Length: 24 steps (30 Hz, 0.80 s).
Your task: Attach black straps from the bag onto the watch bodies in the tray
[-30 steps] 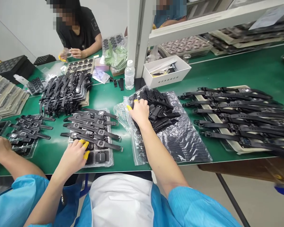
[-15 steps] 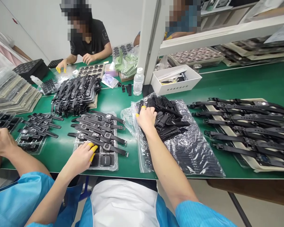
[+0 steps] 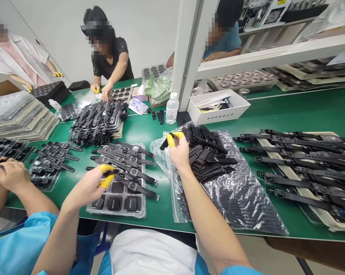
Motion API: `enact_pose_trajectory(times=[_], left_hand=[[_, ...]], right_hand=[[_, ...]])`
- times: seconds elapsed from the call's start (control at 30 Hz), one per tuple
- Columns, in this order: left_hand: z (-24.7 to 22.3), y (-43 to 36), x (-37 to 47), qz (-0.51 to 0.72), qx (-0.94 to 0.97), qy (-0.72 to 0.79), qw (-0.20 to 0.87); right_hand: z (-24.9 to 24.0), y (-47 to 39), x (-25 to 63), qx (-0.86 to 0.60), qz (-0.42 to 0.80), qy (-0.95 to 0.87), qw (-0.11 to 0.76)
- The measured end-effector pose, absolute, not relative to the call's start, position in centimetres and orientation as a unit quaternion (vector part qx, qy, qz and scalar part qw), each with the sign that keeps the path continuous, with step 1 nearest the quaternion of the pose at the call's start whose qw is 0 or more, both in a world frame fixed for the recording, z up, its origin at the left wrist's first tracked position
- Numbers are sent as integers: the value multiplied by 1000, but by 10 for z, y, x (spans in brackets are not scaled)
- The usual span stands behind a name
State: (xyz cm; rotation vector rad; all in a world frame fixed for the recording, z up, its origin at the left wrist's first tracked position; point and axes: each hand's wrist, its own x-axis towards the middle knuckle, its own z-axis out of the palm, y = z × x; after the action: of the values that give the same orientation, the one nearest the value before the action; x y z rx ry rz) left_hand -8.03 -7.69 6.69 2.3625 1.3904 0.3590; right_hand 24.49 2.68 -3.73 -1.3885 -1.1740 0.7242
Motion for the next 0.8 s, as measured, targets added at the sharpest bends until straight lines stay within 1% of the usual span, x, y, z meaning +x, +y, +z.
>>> enact_pose_trajectory(times=[0.07,0.13,0.23,0.37,0.47,0.63,0.8], left_hand=[[72,-56,-65,215,799,492,272],[64,-27,-42,296,763,447,361],[34,19,-6,348,735,412,410],[-15,49,25,326,742,410,418],[-35,48,30,325,779,372,387],[-34,40,24,317,839,314,311],[-29,38,22,327,850,307,276]], right_hand=[[-34,19,230,-512,440,-442,591],[-33,12,216,-446,543,-404,585],[-32,5,203,-386,631,-388,550],[-31,2,201,-349,686,-386,508],[-32,1,203,-323,717,-388,480],[-30,-1,206,-300,756,-410,412],[-28,1,210,-307,746,-401,434]])
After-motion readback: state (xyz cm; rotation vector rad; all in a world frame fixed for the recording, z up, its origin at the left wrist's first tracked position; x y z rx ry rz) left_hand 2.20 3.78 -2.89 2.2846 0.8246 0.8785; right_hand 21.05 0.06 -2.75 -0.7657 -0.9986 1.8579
